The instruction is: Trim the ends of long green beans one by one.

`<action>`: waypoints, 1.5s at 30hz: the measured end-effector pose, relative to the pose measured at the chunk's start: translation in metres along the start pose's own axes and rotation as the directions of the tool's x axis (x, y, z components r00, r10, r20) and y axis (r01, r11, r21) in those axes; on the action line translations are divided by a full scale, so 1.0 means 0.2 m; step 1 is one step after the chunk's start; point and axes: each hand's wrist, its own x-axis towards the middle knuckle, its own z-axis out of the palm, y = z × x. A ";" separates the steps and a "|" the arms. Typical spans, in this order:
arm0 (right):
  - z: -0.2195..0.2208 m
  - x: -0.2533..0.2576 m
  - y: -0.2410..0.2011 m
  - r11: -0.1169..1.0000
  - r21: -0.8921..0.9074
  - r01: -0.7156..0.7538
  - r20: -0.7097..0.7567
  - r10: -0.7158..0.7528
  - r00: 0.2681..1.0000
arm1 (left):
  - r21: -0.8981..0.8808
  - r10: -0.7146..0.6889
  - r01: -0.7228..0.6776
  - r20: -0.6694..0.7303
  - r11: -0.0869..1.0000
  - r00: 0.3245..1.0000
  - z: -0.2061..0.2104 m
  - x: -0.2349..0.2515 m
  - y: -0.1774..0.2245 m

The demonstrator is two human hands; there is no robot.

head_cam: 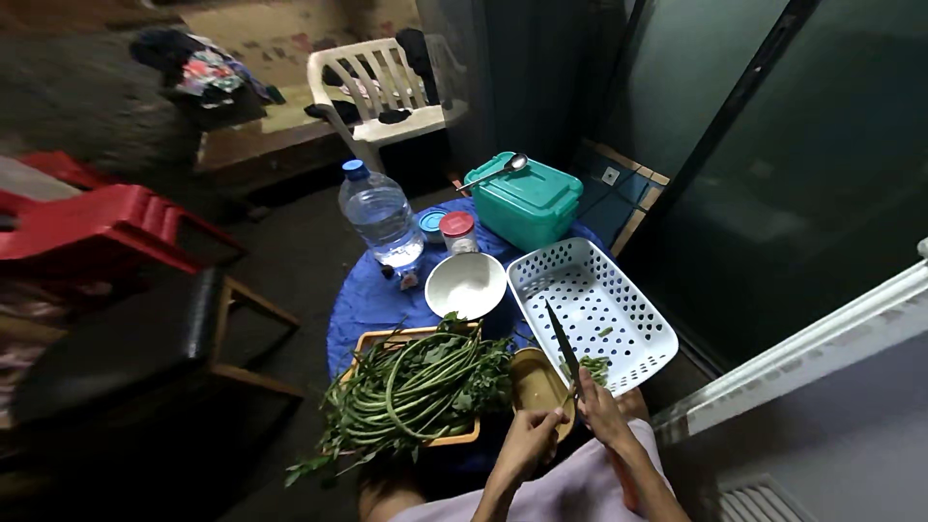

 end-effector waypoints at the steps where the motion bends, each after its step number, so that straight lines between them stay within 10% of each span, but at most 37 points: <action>1: 0.00 0.01 0.00 1.000 -0.020 -0.004 -0.024 0.004 1.000 | 0.007 -0.003 0.003 -0.017 1.000 1.000 -0.01 -0.02 -0.01; 13: -0.09 0.05 0.00 0.990 0.065 -0.129 -0.172 0.139 0.975 | 0.190 0.061 -0.031 -0.159 0.981 0.985 -0.06 -0.08 0.00; 18: -0.06 -0.03 -0.01 0.965 0.260 0.014 0.034 -0.024 0.999 | 0.249 0.107 -0.076 -0.112 0.965 0.988 -0.05 -0.01 0.04; 45: -0.03 0.01 0.03 0.998 0.027 -0.048 -0.062 0.050 0.997 | 0.505 0.188 -0.121 -0.084 0.855 0.978 0.12 0.19 0.16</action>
